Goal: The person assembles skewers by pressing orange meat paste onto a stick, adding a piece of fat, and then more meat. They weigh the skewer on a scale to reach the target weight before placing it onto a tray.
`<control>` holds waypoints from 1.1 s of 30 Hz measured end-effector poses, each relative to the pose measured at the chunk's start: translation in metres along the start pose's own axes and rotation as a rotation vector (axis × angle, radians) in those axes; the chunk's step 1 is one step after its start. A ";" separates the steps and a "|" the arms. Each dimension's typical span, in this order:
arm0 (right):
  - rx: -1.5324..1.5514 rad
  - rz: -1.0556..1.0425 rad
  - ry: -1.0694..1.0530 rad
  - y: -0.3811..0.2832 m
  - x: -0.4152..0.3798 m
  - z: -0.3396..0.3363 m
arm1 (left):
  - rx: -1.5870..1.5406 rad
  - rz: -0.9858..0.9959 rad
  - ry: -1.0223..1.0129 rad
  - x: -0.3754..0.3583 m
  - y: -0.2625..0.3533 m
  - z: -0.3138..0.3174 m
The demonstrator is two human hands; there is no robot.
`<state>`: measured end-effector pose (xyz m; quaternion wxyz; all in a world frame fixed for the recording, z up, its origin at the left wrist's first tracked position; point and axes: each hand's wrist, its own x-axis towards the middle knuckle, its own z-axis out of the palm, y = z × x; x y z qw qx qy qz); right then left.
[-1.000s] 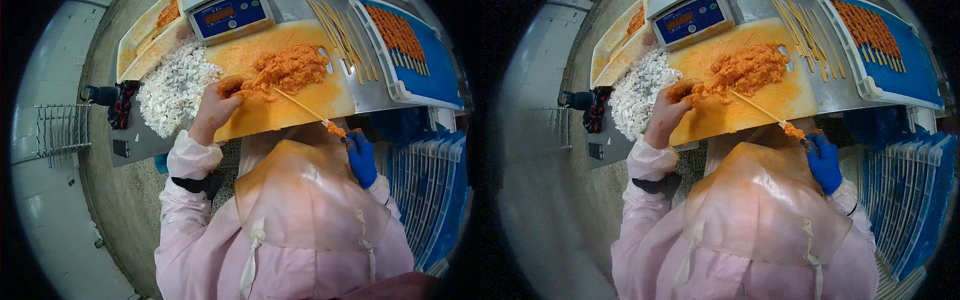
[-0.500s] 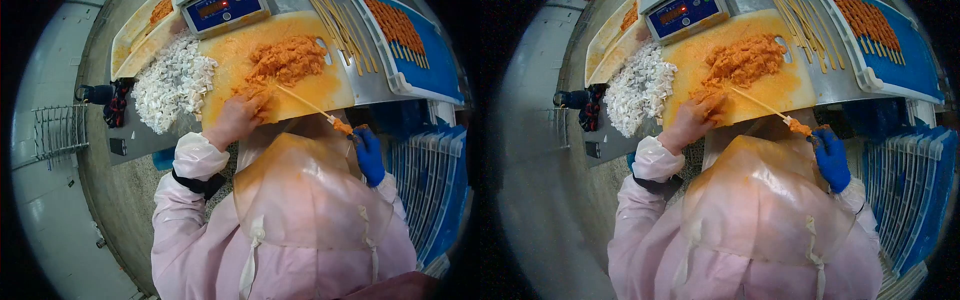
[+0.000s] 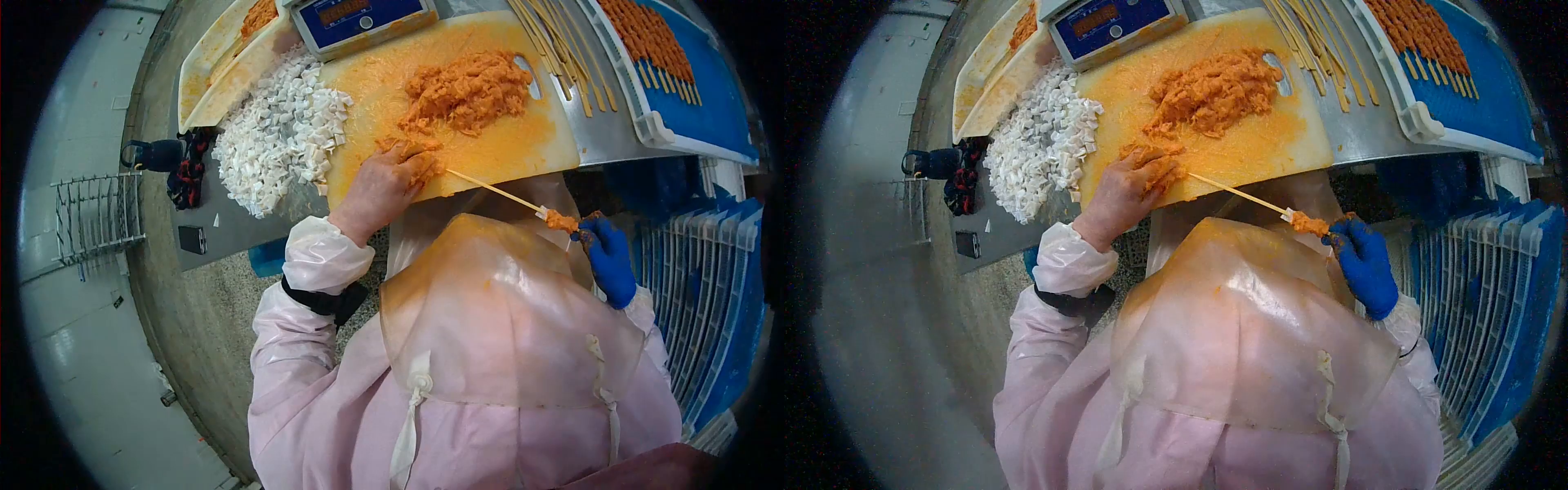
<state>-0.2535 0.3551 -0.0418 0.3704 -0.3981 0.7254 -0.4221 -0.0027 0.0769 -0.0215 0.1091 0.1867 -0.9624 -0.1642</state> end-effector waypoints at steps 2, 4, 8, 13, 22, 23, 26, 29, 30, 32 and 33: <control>-0.001 0.003 -0.009 0.001 0.001 0.000 | 0.007 0.034 0.019 0.000 0.000 0.001; -0.002 0.004 -0.018 0.001 0.001 0.001 | 0.019 0.012 -0.004 -0.001 0.001 0.000; 0.010 0.073 -0.025 0.001 0.003 0.002 | 0.043 0.003 -0.019 -0.001 0.001 0.001; -0.017 -0.038 -0.025 0.005 0.009 0.003 | 0.062 0.058 -0.017 -0.002 -0.002 0.002; -0.029 -0.061 -0.058 -0.005 0.032 0.007 | 0.056 0.123 -0.013 -0.001 -0.004 0.004; -0.027 -0.076 -0.060 -0.002 0.035 0.006 | 0.065 0.129 -0.018 -0.001 -0.005 0.003; -0.047 -0.104 -0.064 -0.007 0.043 0.011 | 0.078 0.072 -0.087 -0.003 -0.007 0.007; -0.058 -0.152 -0.069 -0.013 0.054 0.023 | 0.107 0.131 -0.082 -0.003 -0.007 0.006; -0.044 -0.180 -0.071 -0.014 0.059 0.027 | 0.108 0.129 -0.080 -0.003 -0.008 0.006; -0.061 -0.163 -0.096 -0.022 0.064 0.034 | 0.127 0.089 -0.099 -0.003 -0.008 0.008; -0.078 -0.145 -0.120 -0.025 0.067 0.038 | 0.126 0.090 -0.100 -0.003 -0.007 0.008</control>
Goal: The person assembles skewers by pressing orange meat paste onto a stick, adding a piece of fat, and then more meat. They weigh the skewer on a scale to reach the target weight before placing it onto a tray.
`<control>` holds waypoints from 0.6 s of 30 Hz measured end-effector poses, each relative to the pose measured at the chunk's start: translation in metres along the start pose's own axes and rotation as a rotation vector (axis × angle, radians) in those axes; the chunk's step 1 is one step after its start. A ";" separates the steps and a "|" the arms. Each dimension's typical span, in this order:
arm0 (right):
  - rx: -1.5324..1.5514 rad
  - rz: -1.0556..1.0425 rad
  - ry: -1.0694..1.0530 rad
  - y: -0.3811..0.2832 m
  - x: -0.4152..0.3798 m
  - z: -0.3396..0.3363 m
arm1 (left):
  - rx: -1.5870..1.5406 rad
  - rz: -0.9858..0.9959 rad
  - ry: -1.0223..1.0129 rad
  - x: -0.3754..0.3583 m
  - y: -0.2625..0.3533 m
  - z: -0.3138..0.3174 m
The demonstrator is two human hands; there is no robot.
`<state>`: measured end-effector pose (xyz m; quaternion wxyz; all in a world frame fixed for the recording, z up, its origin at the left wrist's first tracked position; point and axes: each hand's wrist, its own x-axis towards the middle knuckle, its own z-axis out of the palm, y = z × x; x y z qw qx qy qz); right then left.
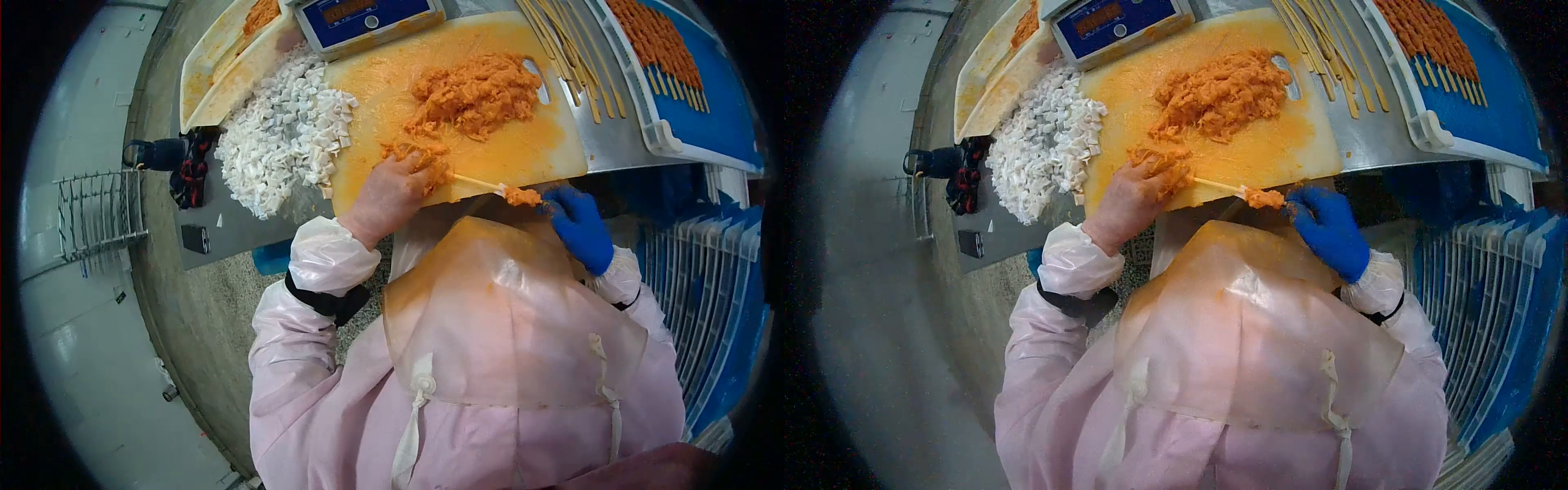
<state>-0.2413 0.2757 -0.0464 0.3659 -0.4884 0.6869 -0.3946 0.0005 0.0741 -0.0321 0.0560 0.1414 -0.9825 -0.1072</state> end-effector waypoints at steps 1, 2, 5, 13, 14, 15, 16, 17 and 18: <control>0.000 0.002 0.001 -0.002 0.004 0.004 | -0.017 -0.007 0.008 0.000 0.000 -0.001; 0.006 -0.035 0.001 -0.004 0.009 0.008 | -0.035 -0.015 0.015 0.001 0.001 -0.001; 0.031 -0.045 -0.015 -0.013 0.016 0.023 | -0.040 -0.007 0.039 0.001 0.001 -0.002; 0.098 -0.067 -0.024 -0.022 0.030 0.049 | -0.039 0.039 0.098 0.003 0.004 0.001; 0.088 -0.102 0.002 -0.021 0.031 0.051 | -0.036 0.067 0.129 0.004 0.004 0.000; 0.078 -0.137 0.028 -0.020 0.032 0.053 | -0.036 0.067 0.130 0.004 0.004 0.001; 0.077 -0.138 0.028 -0.019 0.032 0.054 | -0.032 0.088 0.136 0.004 0.003 0.002; 0.076 -0.134 0.023 -0.019 0.032 0.054 | -0.028 0.108 0.142 0.004 0.003 0.002; 0.074 -0.130 0.017 -0.019 0.032 0.054 | -0.027 0.108 0.143 0.005 0.005 -0.001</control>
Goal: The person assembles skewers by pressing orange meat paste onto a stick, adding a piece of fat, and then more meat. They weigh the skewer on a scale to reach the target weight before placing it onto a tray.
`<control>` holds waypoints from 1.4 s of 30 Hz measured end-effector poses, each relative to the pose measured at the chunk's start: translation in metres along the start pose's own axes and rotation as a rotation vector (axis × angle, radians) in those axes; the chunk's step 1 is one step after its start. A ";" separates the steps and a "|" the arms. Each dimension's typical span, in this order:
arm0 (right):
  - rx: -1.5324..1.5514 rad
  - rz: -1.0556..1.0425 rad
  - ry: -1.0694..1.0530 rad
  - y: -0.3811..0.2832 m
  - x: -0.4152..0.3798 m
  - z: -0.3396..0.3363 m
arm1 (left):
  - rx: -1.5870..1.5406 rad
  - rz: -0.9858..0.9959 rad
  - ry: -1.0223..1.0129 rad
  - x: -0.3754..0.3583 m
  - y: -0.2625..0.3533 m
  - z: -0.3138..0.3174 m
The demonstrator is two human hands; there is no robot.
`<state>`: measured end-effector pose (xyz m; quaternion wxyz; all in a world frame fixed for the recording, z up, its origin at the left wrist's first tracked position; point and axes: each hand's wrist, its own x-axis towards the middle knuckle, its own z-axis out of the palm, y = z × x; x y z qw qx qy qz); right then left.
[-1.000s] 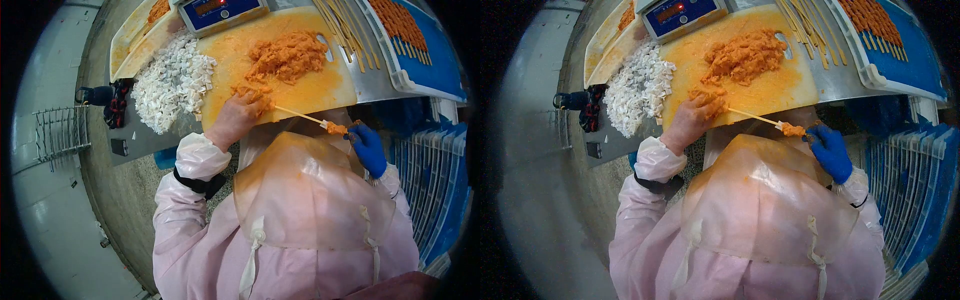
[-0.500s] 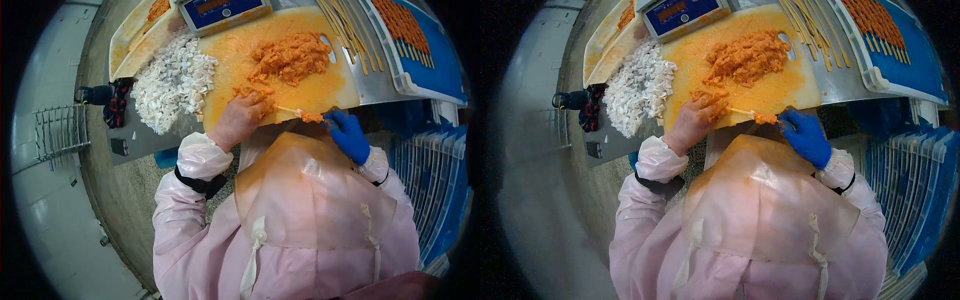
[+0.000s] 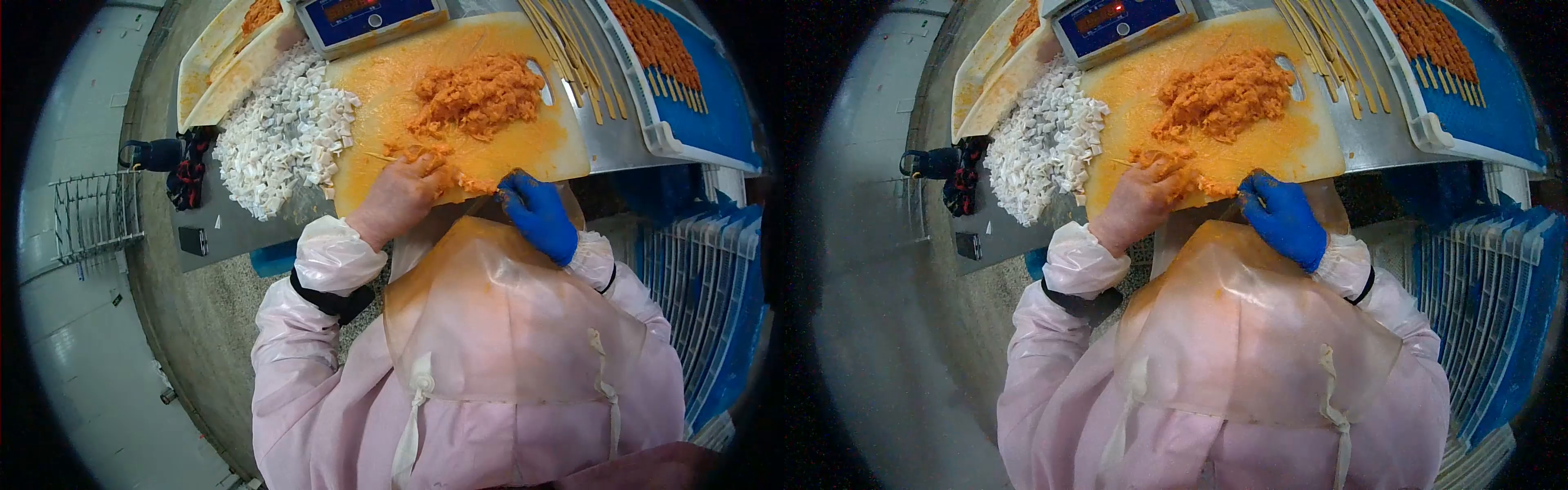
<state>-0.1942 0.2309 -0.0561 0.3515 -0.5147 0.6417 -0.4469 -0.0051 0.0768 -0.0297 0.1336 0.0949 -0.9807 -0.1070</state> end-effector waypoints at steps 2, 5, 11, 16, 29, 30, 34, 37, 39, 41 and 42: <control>0.013 0.017 -0.002 -0.003 0.000 -0.001 | -0.053 -0.034 -0.053 0.003 0.005 -0.008; 0.031 0.026 -0.002 -0.002 -0.001 -0.001 | -0.058 0.011 -0.027 0.005 0.003 -0.006; 0.099 0.124 -0.003 -0.007 -0.005 -0.008 | -0.077 0.007 -0.035 0.014 0.015 -0.009; 0.140 0.149 0.048 -0.009 -0.007 -0.022 | 0.030 0.035 0.232 0.029 0.028 -0.043; 0.735 0.381 0.068 -0.028 -0.008 -0.037 | -1.326 -0.686 0.210 0.038 0.046 -0.013; 0.782 0.418 0.085 -0.032 -0.009 -0.036 | -1.427 -0.696 0.247 0.043 0.048 -0.007; 0.855 0.428 0.024 -0.027 -0.012 -0.039 | -1.615 -0.713 0.301 0.042 0.046 0.009; 0.907 0.412 -0.014 -0.023 -0.014 -0.038 | -1.653 -0.675 0.338 0.041 0.050 0.015; 0.960 0.415 -0.023 -0.022 -0.015 -0.037 | -1.555 -0.695 0.297 0.036 0.049 0.016; 0.948 0.409 -0.015 -0.020 -0.016 -0.041 | -1.460 -0.707 0.253 0.033 0.048 0.012; 0.936 0.403 -0.004 -0.018 -0.018 -0.043 | -1.300 -0.684 0.157 0.031 0.050 0.005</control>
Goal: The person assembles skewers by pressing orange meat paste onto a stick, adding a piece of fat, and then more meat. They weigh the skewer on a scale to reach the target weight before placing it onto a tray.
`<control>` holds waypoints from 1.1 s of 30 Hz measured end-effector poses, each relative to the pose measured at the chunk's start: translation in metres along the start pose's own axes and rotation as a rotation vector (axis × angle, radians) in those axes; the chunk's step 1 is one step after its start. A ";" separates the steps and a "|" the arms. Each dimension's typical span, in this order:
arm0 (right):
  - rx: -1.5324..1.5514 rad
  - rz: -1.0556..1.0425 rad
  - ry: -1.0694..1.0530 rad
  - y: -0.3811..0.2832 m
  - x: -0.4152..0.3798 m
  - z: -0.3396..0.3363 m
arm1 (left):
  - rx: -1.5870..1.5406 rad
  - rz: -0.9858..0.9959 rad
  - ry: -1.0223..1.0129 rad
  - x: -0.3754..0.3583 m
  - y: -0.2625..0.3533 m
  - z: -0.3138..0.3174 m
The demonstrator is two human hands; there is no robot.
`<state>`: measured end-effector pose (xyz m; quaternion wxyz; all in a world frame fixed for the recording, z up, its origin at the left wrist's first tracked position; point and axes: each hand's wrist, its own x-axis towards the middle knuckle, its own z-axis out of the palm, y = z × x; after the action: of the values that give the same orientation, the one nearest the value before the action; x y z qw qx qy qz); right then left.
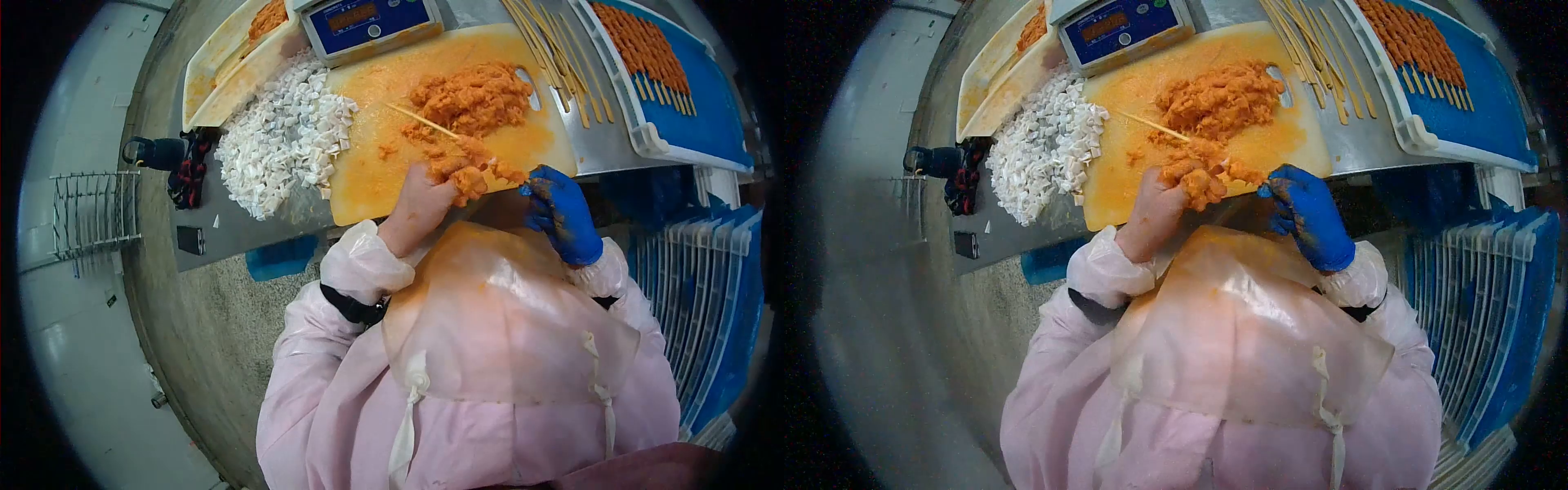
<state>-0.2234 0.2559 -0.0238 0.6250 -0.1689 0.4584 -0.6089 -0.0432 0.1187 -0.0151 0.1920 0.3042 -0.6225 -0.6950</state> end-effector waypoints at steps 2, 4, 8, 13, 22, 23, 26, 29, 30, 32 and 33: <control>-0.082 -0.049 0.087 -0.006 -0.006 -0.005 | 0.179 -0.003 -0.035 -0.008 0.003 -0.012; -0.164 -0.098 0.173 -0.007 -0.012 -0.016 | 0.534 0.283 0.189 -0.016 -0.002 -0.036; -0.328 -0.112 0.220 -0.001 -0.025 -0.042 | 1.164 0.321 0.413 -0.016 -0.003 -0.079; -0.424 -0.078 0.286 -0.001 -0.036 -0.050 | 1.381 0.312 0.422 -0.001 -0.013 -0.076; -0.661 -0.112 0.292 -0.001 -0.050 -0.056 | 1.273 0.502 0.222 0.012 -0.017 -0.048; -0.661 -0.139 0.290 0.001 -0.050 -0.057 | 1.274 0.503 0.220 0.013 -0.016 -0.047; -0.695 -0.175 0.270 0.003 -0.048 -0.062 | 1.242 0.406 0.222 0.013 -0.013 -0.048; -0.752 -0.201 0.251 0.003 -0.046 -0.062 | 1.214 0.392 0.165 0.015 -0.013 -0.051; -0.775 -0.218 0.247 0.002 -0.045 -0.061 | 1.238 0.372 0.158 0.016 -0.014 -0.052; -0.752 -0.204 0.247 0.002 -0.045 -0.060 | 1.263 0.347 0.150 0.016 -0.015 -0.054; -0.731 -0.189 0.248 0.002 -0.044 -0.060 | 1.272 0.351 0.131 0.016 -0.014 -0.054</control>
<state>-0.2619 0.3176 -0.0403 0.4048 -0.3470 0.6994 -0.4760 -0.0178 0.0697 -0.0341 0.1229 0.2937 -0.9389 -0.1306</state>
